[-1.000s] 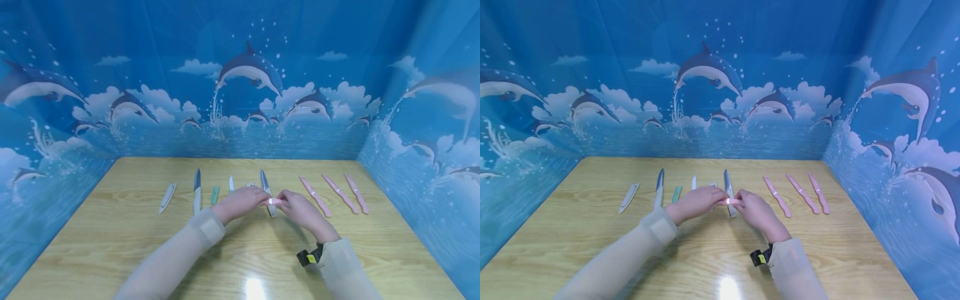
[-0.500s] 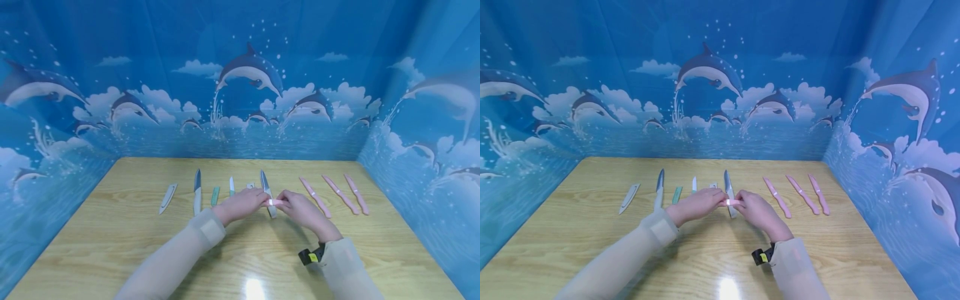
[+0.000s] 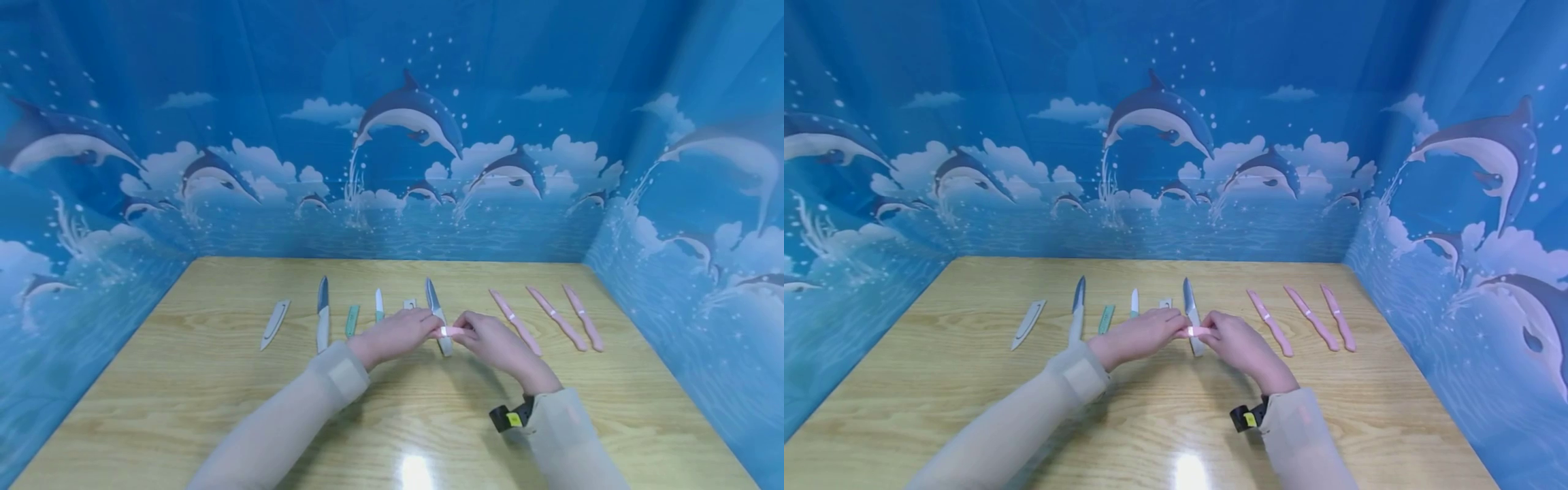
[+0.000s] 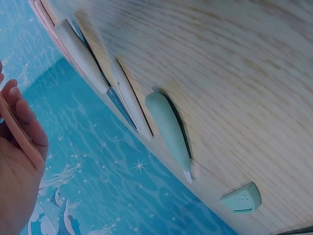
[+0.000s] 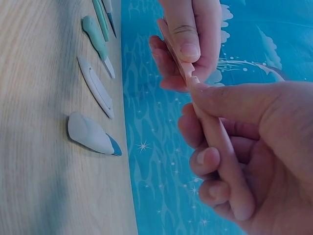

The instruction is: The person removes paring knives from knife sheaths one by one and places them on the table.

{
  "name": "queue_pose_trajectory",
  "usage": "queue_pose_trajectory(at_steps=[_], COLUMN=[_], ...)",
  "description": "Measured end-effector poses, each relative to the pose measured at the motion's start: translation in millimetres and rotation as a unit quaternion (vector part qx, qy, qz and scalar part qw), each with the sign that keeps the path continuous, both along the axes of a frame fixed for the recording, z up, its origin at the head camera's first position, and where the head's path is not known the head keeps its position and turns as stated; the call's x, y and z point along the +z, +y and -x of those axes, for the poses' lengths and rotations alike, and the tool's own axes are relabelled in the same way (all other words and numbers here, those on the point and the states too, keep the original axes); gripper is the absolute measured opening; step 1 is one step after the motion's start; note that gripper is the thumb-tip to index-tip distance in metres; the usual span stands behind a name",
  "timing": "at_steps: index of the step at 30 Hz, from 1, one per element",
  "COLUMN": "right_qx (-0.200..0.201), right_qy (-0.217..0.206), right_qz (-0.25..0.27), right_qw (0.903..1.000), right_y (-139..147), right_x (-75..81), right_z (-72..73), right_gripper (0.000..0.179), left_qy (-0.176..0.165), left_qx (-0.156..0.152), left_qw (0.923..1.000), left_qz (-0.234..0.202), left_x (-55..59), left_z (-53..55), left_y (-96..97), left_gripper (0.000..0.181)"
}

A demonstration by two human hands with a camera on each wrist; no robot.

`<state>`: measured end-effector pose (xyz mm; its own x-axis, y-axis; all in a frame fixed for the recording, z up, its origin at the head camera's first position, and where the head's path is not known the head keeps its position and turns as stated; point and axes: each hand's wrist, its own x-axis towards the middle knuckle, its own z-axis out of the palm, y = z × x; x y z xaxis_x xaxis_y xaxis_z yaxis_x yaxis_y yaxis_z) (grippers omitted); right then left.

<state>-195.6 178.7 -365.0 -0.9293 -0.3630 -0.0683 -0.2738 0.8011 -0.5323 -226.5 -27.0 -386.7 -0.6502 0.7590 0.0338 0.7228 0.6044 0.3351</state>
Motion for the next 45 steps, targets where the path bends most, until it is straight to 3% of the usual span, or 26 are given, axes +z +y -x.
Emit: queue_pose_trajectory(at_steps=[8,26,36,45], right_qx=[0.012,0.01,0.014,0.005], right_qy=[0.007,0.003,0.004,-0.002], right_qz=[0.0,0.007,0.001,0.011], right_qw=[0.9999,0.9999,0.9999,0.9999], right_y=[1.8,4.7,5.8,5.3], right_x=[1.5,0.7,2.3,0.4], right_z=[1.1,0.9,0.2,0.9], right_gripper=[0.018,0.019,0.019,0.015], left_qy=[0.031,0.003,0.022,0.014], left_qx=[-0.004,0.003,-0.011,-0.007], left_qw=[0.9994,1.0,0.9997,0.9999], left_qz=[0.017,0.008,0.001,0.006], left_x=[1.5,2.8,1.5,0.9], left_z=[-0.2,-1.8,-1.0,-1.1], left_y=[1.0,2.0,1.2,1.6], left_gripper=[0.03,0.03,0.028,0.028])
